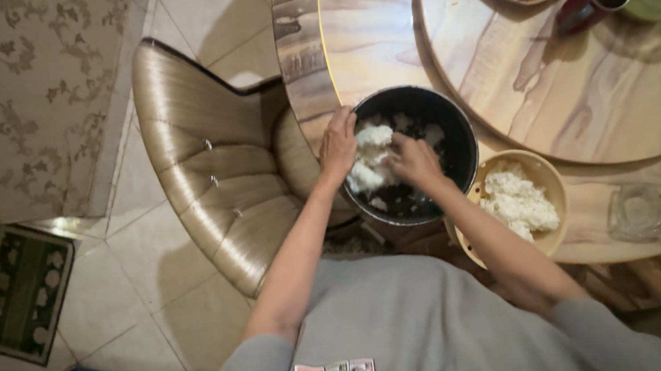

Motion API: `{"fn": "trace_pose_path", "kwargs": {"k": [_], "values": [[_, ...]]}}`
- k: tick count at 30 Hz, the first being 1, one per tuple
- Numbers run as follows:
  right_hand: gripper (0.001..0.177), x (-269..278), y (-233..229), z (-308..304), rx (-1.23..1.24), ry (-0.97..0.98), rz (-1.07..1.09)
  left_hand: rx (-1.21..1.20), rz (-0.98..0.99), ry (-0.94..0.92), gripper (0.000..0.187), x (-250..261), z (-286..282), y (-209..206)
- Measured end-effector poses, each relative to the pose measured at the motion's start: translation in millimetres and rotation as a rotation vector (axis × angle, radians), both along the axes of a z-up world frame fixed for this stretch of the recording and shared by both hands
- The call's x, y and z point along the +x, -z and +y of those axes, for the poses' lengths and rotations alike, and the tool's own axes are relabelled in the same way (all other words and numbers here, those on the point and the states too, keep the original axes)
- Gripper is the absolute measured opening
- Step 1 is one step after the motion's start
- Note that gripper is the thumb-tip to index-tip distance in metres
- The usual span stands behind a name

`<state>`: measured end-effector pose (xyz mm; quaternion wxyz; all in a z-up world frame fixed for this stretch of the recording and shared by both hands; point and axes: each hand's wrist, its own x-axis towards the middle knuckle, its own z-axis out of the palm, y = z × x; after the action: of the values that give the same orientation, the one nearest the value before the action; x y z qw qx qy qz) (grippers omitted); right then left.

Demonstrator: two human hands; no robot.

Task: Scooping cooked rice from a pot into a bowl using hands and a spatula

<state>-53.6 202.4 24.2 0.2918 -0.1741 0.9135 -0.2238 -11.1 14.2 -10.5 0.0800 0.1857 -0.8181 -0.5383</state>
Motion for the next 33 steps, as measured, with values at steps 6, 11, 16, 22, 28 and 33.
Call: {"fn": "trace_pose_path", "kwargs": {"k": [6,11,16,22,28,33], "values": [[0.033,9,-28,15,-0.094,0.080,0.079,0.054,0.039,0.001,0.036,1,-1,6],[0.036,10,-56,32,-0.103,0.137,0.091,0.233,0.022,-0.037,0.046,6,0,-10],[0.035,13,-77,44,-0.107,0.204,0.096,0.188,0.019,-0.034,0.041,6,-3,-21],[0.035,24,-83,55,-0.119,0.241,0.107,0.170,0.006,-0.047,0.037,10,-1,-28],[0.034,32,-90,78,-0.281,0.392,0.112,0.172,0.037,-0.073,0.037,7,-4,7],[0.036,47,-99,140,-0.311,0.489,0.229,0.195,0.088,-0.102,0.041,2,-7,36]]}}
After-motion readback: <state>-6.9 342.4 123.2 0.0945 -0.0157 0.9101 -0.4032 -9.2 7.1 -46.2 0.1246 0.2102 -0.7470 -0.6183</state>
